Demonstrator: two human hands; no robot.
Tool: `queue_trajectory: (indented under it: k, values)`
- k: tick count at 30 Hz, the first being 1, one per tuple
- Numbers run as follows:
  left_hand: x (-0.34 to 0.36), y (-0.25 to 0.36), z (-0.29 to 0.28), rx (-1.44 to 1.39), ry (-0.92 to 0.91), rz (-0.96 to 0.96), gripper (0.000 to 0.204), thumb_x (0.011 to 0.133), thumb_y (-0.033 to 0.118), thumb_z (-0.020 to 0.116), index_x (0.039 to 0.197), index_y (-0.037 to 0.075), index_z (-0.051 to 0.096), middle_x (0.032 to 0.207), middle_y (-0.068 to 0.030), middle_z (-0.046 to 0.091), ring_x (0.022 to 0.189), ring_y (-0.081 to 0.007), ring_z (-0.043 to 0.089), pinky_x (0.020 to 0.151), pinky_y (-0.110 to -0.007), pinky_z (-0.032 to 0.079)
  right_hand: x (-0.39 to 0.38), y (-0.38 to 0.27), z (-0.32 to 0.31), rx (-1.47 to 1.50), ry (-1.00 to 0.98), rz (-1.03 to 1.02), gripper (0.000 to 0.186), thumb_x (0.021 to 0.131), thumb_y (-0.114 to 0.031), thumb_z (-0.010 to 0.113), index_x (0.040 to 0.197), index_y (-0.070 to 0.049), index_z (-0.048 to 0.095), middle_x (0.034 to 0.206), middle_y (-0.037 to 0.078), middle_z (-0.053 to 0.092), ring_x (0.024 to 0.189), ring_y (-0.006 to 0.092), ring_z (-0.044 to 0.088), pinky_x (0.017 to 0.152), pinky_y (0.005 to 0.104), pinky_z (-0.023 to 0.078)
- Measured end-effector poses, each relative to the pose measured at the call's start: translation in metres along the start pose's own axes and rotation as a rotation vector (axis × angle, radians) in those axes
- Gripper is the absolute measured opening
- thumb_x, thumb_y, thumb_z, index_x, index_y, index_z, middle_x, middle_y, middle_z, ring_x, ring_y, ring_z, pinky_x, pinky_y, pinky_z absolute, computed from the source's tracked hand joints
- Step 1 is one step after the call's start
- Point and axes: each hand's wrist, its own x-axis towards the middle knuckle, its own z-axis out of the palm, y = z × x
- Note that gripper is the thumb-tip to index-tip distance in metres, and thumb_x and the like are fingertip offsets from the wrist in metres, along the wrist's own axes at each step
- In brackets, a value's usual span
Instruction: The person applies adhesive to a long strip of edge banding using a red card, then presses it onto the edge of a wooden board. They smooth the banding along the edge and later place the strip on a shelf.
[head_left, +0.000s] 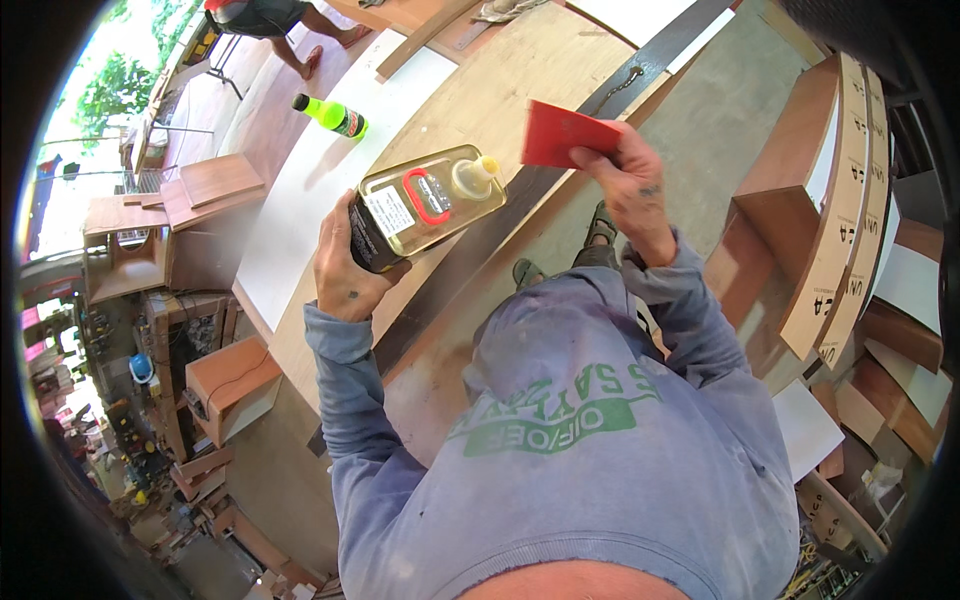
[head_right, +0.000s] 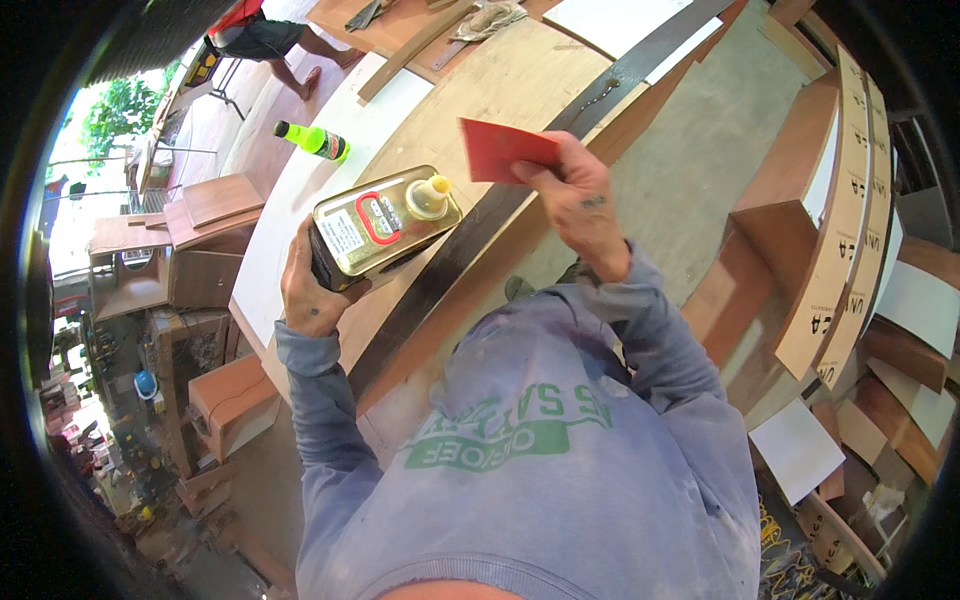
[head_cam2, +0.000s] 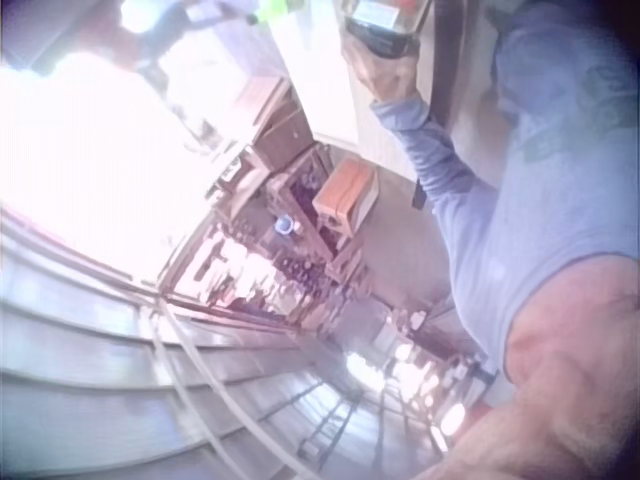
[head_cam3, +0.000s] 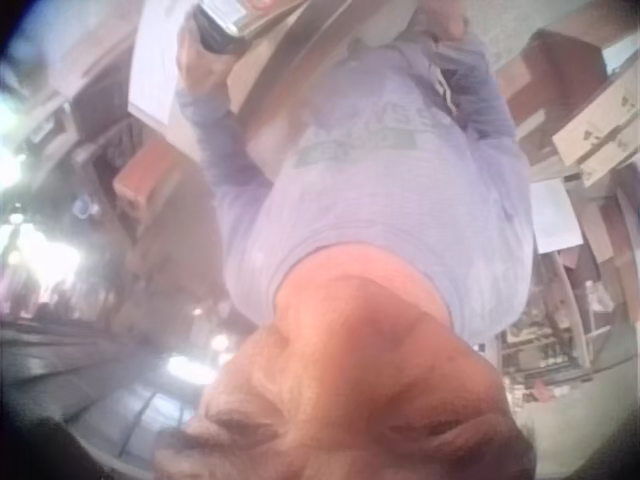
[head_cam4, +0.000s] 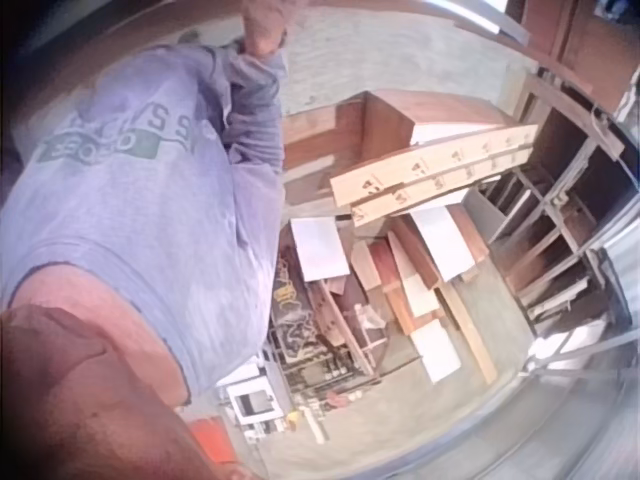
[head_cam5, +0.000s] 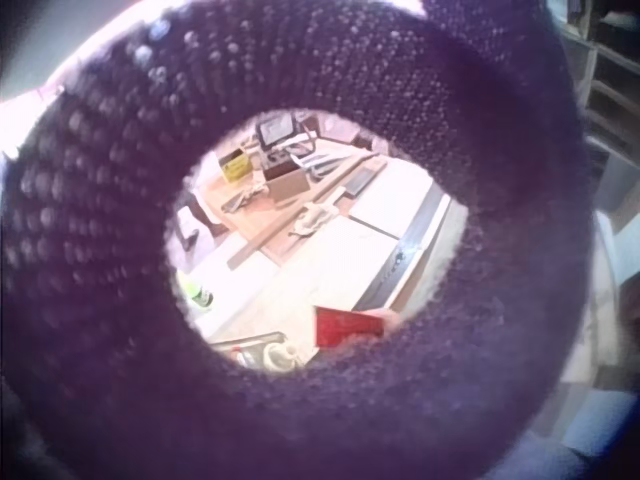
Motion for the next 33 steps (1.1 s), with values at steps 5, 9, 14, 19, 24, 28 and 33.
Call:
queue_trajectory:
  k: [5,9,14,19,24,28,33]
  values:
    - [0.004,-0.01,0.012,-0.062,0.059,0.05,0.118,0.048,0.007,0.097,0.152,0.0,0.041,0.127,-0.0211,0.062,0.115,-0.0367,0.064,0.099,-0.043,0.053,0.019,-0.019,0.032,-0.172,-0.054,0.097,0.024,0.094,0.002,0.068,0.119,0.001,0.066,0.107,0.004,0.073,0.092,0.0115,0.066,0.083,0.0269,0.054]
    - [0.011,-0.024,0.02,-0.158,0.178,-0.042,0.117,0.049,0.009,0.097,0.151,-0.001,0.041,0.128,-0.0212,0.062,0.12,-0.0354,0.063,0.102,-0.042,0.051,0.013,-0.027,0.031,0.142,0.039,0.069,0.025,0.095,0.004,0.067,0.12,0.005,0.064,0.109,0.009,0.073,0.094,0.0119,0.067,0.085,0.027,0.055]
    - [0.018,-0.036,0.029,-0.89,0.386,-0.183,0.099,0.065,-0.007,0.085,0.151,-0.001,0.036,0.135,-0.0171,0.059,0.124,-0.0283,0.061,0.109,-0.039,0.05,0.038,-0.013,0.017,-0.02,0.01,0.04,0.021,0.095,0.0,0.069,0.116,0.002,0.066,0.107,0.006,0.073,0.095,0.0101,0.065,0.086,0.0248,0.052]
    - [0.019,-0.066,0.052,-1.049,0.589,-0.184,0.097,0.066,-0.016,0.081,0.149,0.001,0.034,0.133,-0.0154,0.059,0.122,-0.026,0.062,0.104,-0.039,0.054,0.051,0.012,0.014,-0.374,-0.273,-0.125,0.015,0.096,-0.001,0.068,0.111,-0.002,0.07,0.106,0.007,0.075,0.098,0.0127,0.067,0.087,0.0252,0.052]
    - [-0.019,-0.111,0.058,-0.916,0.579,-0.319,0.105,0.067,-0.002,0.093,0.153,0.007,0.033,0.136,-0.013,0.06,0.123,-0.0226,0.061,0.101,-0.036,0.057,0.014,0.036,0.021,-0.886,-0.652,-0.665,0.031,0.077,0.008,0.066,0.105,-0.003,0.071,0.108,0.011,0.074,0.108,0.0316,0.068,0.093,0.0389,0.055]
    - [-0.046,-0.13,0.059,-0.879,0.438,-0.428,0.112,0.07,0.001,0.093,0.158,0.013,0.025,0.141,-0.0139,0.058,0.122,-0.0207,0.062,0.101,-0.035,0.056,-0.03,0.057,0.025,-0.97,-0.817,-0.722,0.03,0.073,-0.002,0.069,0.103,-0.006,0.071,0.113,0.008,0.07,0.111,0.0319,0.063,0.094,0.047,0.052]
    - [-0.087,-0.141,0.055,-0.048,0.211,-0.578,0.087,0.085,0.029,0.082,0.154,0.003,0.034,0.15,-0.0154,0.052,0.138,-0.0296,0.049,0.117,-0.039,0.04,-0.032,0.071,-0.005,-1.072,-0.766,-0.676,0.032,0.078,-0.001,0.064,0.109,-0.007,0.069,0.114,0.01,0.07,0.111,0.0309,0.064,0.095,0.0466,0.05]
